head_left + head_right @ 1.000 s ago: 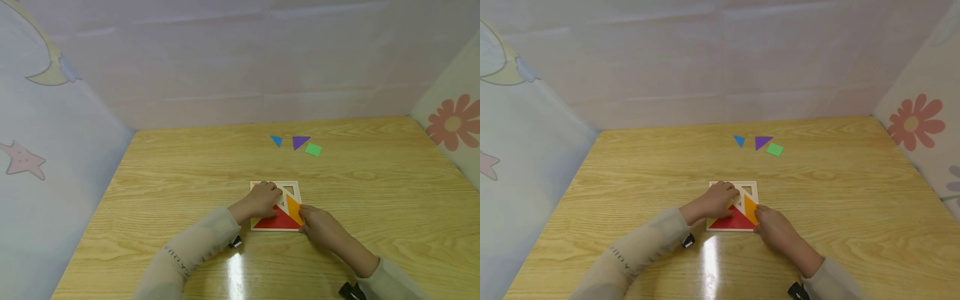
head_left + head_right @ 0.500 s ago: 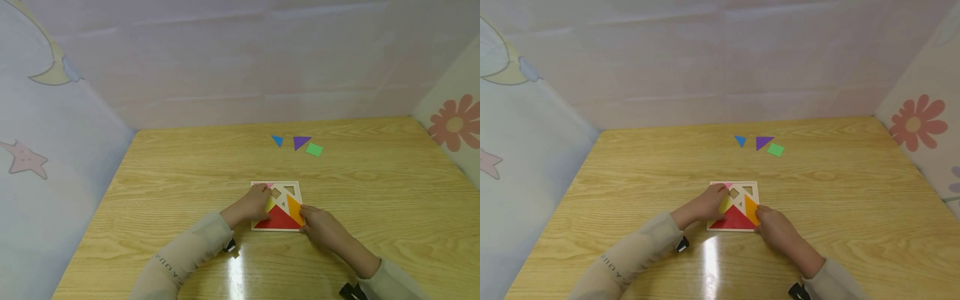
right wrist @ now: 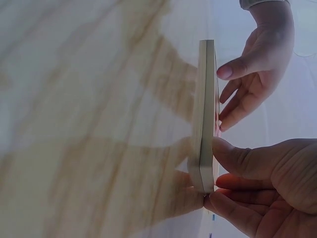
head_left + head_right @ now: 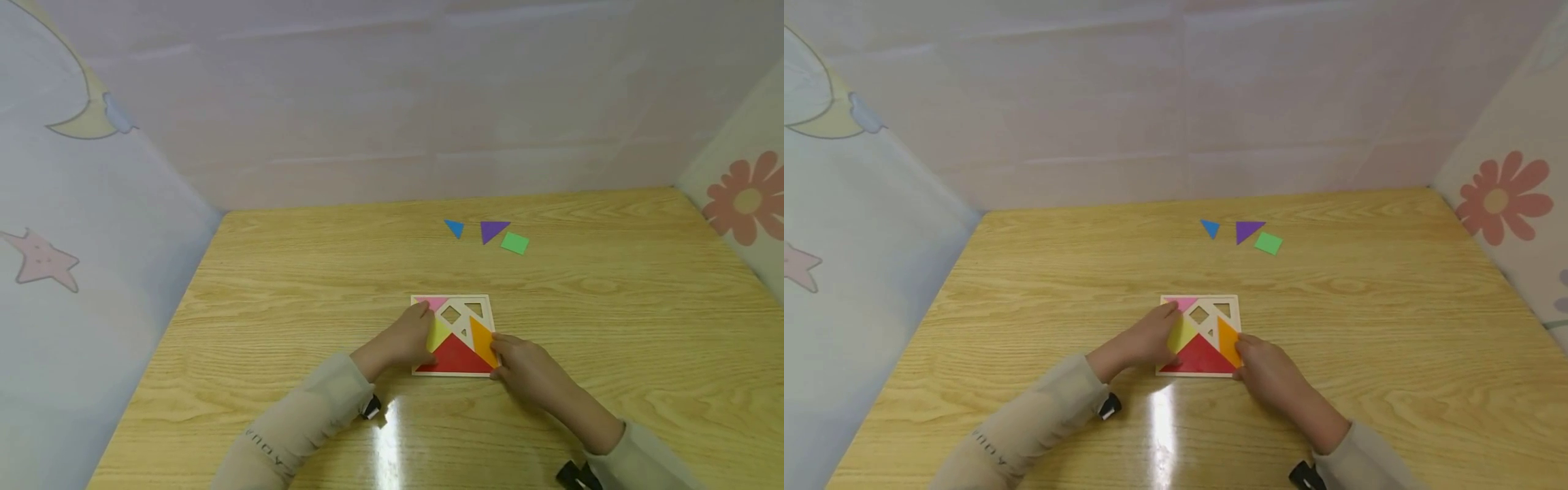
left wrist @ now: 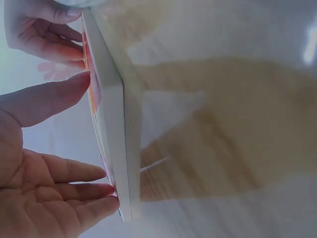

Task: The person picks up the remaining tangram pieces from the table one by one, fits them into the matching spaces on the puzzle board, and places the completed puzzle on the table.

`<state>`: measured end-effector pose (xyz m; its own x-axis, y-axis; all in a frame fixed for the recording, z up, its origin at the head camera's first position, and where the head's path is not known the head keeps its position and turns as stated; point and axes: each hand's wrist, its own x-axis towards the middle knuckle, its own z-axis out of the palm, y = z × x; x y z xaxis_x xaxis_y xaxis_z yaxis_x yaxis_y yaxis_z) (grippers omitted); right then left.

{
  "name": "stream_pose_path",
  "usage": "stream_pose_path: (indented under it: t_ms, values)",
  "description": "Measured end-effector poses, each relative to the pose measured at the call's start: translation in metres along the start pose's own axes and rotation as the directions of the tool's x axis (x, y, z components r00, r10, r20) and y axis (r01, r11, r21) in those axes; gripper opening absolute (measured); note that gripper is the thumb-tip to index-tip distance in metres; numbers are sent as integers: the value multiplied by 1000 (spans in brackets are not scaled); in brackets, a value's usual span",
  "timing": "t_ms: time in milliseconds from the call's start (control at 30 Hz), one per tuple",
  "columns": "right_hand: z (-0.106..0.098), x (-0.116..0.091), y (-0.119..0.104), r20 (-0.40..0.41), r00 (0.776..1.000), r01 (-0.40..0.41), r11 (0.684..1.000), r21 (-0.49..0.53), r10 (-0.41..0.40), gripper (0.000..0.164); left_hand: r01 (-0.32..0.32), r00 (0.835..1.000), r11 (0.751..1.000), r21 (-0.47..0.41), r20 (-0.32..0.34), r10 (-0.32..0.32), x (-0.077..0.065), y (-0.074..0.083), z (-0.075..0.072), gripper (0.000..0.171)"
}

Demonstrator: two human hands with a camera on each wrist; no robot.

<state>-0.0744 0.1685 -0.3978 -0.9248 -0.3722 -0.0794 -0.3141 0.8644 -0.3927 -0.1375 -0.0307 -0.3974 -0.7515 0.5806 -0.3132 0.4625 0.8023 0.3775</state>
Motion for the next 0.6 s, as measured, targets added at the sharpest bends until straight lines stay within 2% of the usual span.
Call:
stream_pose_path:
  t_ms: [167,333,600]
  values:
    - [-1,0,0,7,1000,1,1000,-1,-1,35,-10,1000,999,45,28,9,-4,0,3,83]
    - [0,0,1,-4,1000,14,1000,1,-14,25,-24,999,996,90,38,21,-5,0,3,80]
    - [0,0,1,-7,1000,19,1000,1,-19,23,-50,998,993,104,32,46,-8,-1,4,78]
